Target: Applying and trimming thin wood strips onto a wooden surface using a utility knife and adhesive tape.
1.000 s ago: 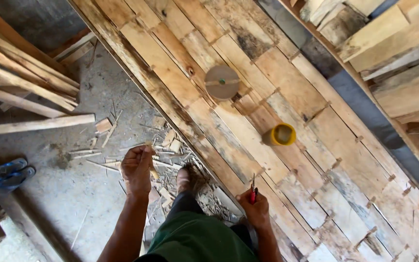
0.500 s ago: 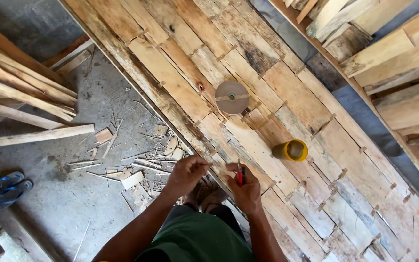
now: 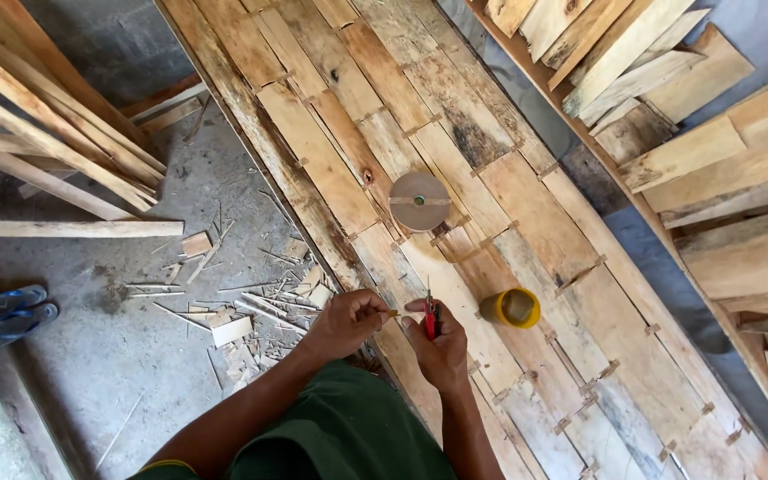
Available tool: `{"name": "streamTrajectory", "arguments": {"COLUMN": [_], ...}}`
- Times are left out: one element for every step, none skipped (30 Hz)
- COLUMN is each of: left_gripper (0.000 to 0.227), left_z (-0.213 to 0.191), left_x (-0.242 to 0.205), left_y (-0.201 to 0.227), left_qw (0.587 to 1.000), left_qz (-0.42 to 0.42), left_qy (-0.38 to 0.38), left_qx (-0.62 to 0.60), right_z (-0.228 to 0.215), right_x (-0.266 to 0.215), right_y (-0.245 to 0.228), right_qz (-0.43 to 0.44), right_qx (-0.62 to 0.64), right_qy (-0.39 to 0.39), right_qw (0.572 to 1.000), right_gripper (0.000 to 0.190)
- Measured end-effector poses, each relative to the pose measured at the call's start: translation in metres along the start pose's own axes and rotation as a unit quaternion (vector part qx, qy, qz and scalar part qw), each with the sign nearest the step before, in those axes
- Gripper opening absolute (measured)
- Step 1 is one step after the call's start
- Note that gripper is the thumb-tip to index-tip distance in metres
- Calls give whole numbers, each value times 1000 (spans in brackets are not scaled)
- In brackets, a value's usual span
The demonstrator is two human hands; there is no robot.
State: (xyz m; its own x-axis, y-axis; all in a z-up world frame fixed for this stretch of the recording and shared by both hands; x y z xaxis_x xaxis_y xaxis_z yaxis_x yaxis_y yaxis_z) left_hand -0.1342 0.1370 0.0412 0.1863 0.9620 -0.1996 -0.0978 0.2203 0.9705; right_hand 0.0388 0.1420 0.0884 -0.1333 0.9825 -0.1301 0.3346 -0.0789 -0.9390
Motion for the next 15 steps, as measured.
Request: {"name": "streamTrajectory", "arguments": {"left_gripper": [13, 13, 14, 14, 14, 15, 15, 15, 15, 15, 15, 15, 15, 16, 17], "left_z": [5, 11, 16, 20, 23, 25, 24, 23, 21, 18, 14, 11, 7, 1, -5], "left_x": [4, 6, 10, 11, 13, 18, 23, 31, 40, 49, 60, 70, 86, 102, 119], "left_y": [0, 2, 3, 7, 12, 17, 13, 10, 7, 7, 8, 9, 7, 4, 1], "left_qw": [1000, 1000, 1000, 1000, 1000, 1000, 1000, 1000, 1000, 1000, 1000, 1000, 1000, 1000, 999], "left_qz": [0, 6, 13, 8, 3, 0, -3, -6, -10, -12, -6, -3, -6, -22, -38], "left_qy": [5, -2, -9, -8, -6, -5, -5, -3, -1, -1, -4, -10, -12, -7, -3], "left_qx": [-1, -14, -27, -29, -5, 17, 15, 17, 19, 16, 7, -2, -6, 0, 6], "right_z": [-5, -9, -13, -14, -14, -14, -13, -14, -14, -14, -14, -14, -13, -13, -14], "right_x": [3, 5, 7, 10, 13, 20, 24, 32, 41, 51, 63, 73, 87, 101, 115], "right_y": [3, 8, 13, 18, 21, 23, 26, 25, 24, 26, 28, 30, 30, 29, 28], "right_qz": [-1, 7, 16, 20, 10, -2, 1, -17, -34, -32, -29, -24, -19, -11, -3], "right_qx": [0, 3, 7, 7, 17, 27, 25, 39, 52, 49, 37, 25, 23, 10, -3], "right_qy": [-5, -7, -9, -11, -12, -12, -14, -9, -5, -6, 1, 10, 10, 25, 39], "right_qw": [1000, 1000, 1000, 1000, 1000, 1000, 1000, 999, 998, 998, 999, 999, 1000, 1000, 999], "right_gripper": [17, 21, 25, 25, 24, 24, 24, 22, 20, 20, 19, 18, 18, 18, 18]}}
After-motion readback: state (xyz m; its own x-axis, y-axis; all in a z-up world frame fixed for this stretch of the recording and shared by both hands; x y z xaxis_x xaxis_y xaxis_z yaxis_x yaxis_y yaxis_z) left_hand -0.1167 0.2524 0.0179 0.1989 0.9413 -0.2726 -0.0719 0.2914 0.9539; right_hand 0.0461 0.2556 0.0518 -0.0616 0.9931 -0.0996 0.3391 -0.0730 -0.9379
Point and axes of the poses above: each hand's wrist, its own x-axis towards the middle knuckle, its own z-axis out of the palm, y = z × x, the point moved 9 cm from there along x, towards the middle knuckle, and after that the axes turned 9 degrees about -x, right-handed, at the moved point
